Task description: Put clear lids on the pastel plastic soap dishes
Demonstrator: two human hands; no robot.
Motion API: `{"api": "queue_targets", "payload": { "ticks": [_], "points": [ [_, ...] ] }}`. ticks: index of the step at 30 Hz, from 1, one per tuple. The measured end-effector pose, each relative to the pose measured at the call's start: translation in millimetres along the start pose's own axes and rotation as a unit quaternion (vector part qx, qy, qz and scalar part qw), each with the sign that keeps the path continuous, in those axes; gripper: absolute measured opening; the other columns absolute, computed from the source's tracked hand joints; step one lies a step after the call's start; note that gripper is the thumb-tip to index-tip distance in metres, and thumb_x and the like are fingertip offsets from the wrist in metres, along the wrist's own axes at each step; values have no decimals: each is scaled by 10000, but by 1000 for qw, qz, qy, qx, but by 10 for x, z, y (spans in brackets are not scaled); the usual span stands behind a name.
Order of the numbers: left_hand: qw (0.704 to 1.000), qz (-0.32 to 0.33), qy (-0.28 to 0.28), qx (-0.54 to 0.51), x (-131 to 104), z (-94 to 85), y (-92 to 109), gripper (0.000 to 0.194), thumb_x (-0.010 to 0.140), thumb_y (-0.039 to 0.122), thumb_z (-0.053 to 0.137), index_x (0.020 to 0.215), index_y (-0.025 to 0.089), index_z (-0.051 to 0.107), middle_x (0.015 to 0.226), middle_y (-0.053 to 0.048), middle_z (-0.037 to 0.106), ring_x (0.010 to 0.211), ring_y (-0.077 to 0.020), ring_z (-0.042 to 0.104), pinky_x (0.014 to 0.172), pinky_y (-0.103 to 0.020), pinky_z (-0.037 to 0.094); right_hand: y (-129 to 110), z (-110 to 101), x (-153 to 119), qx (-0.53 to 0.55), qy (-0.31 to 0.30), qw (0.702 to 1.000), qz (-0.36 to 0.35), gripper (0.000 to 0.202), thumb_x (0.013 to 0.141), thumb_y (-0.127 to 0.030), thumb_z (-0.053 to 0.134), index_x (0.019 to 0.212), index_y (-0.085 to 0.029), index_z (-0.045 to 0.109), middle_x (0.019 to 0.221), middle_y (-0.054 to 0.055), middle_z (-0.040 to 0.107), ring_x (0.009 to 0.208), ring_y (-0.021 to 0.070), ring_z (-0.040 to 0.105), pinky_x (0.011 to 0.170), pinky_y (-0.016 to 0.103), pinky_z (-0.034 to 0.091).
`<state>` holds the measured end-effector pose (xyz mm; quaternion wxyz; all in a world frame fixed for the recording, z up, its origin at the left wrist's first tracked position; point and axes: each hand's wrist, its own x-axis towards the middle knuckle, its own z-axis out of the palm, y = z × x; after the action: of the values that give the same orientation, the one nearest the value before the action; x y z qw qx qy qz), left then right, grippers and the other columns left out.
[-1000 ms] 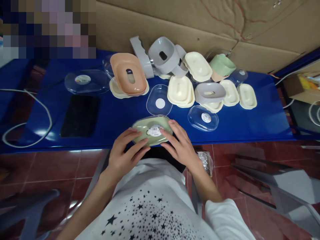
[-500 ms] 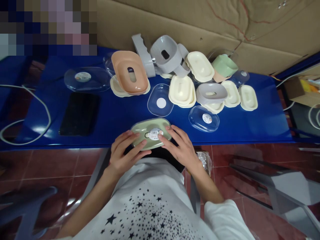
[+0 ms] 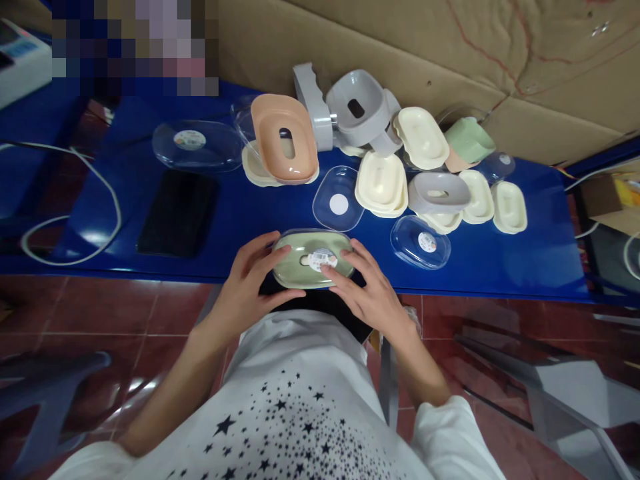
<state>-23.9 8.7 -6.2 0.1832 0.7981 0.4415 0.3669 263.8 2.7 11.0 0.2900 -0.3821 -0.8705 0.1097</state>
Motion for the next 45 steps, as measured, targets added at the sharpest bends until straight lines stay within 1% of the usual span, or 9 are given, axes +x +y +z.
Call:
{"api": "queue_targets", "payload": {
  "ticks": [8,13,19,24,28,31,33,38,45],
  "points": [
    [996,-45,-47,-54,43,-52,29,935,938,438,827,1697,417,281,1661,-132,505,1537,-351,524,1218,-621,523,15,-39,26,34,34,999,22,628,1050,-237,689,1629,-397,506,1570,51,609,1580,332,485,1242,643,520],
    [994,-59,-74,-47,41,-84,24,819,964,400,812,1659,373,379,1711,-125,456,1575,-329,483,1251,-582,497,52,-71,-109,-12,109,990,92,535,1066,-267,660,1578,-390,565,1539,47,640,1507,327,570,1241,654,508],
    [995,-80,-19,-65,110,-139,37,386,983,470,781,1310,290,682,1659,-87,546,1486,-296,597,1228,-505,535,61,-47,-334,-64,207,959,183,405,1095,-293,583,1495,-308,647,1418,94,711,1395,324,648,1186,615,540],
    [993,-101,7,-59,172,-198,42,321,1035,501,702,1261,273,708,1622,-76,596,1422,-282,656,1195,-487,561,48,6,-376,-76,250,945,196,364,1095,-297,574,1444,-282,672,1353,105,729,1311,305,685,1132,577,566],
    [997,-65,-12,-35,147,-222,-4,328,1017,487,729,1265,275,699,1648,-91,563,1463,-312,620,1223,-544,539,37,24,-358,-80,267,939,204,367,1125,-385,499,1436,-273,658,1312,120,725,1275,312,692,1086,579,586],
    [999,-31,-31,-24,96,-215,-29,414,982,413,789,1356,297,655,1661,-103,539,1487,-319,597,1222,-551,545,6,54,-319,-62,257,949,174,394,1142,-437,449,1456,-294,637,1273,113,713,1238,310,701,1057,570,601],
    [998,-45,-34,-27,67,-200,-39,610,957,385,822,1502,321,557,1647,-116,550,1503,-323,580,1226,-558,539,-20,87,-265,-49,229,964,128,405,1136,-441,479,1499,-320,612,1272,103,697,1236,310,694,1054,560,606],
    [992,-81,-32,-86,40,-165,-92,1063,888,481,885,1720,357,235,1732,-175,417,1555,-369,510,1232,-589,513,-87,147,-34,-63,94,993,28,530,1106,-379,584,1625,-416,481,1337,71,672,1314,300,649,1161,553,557],
    [995,-59,-73,-43,38,-226,-91,799,997,495,755,1682,425,350,1719,-96,460,1555,-332,515,1244,-589,504,-144,133,156,-38,13,999,-19,565,1079,-299,651,1621,-369,507,1378,76,650,1496,297,529,1271,582,494]
  ]
}}
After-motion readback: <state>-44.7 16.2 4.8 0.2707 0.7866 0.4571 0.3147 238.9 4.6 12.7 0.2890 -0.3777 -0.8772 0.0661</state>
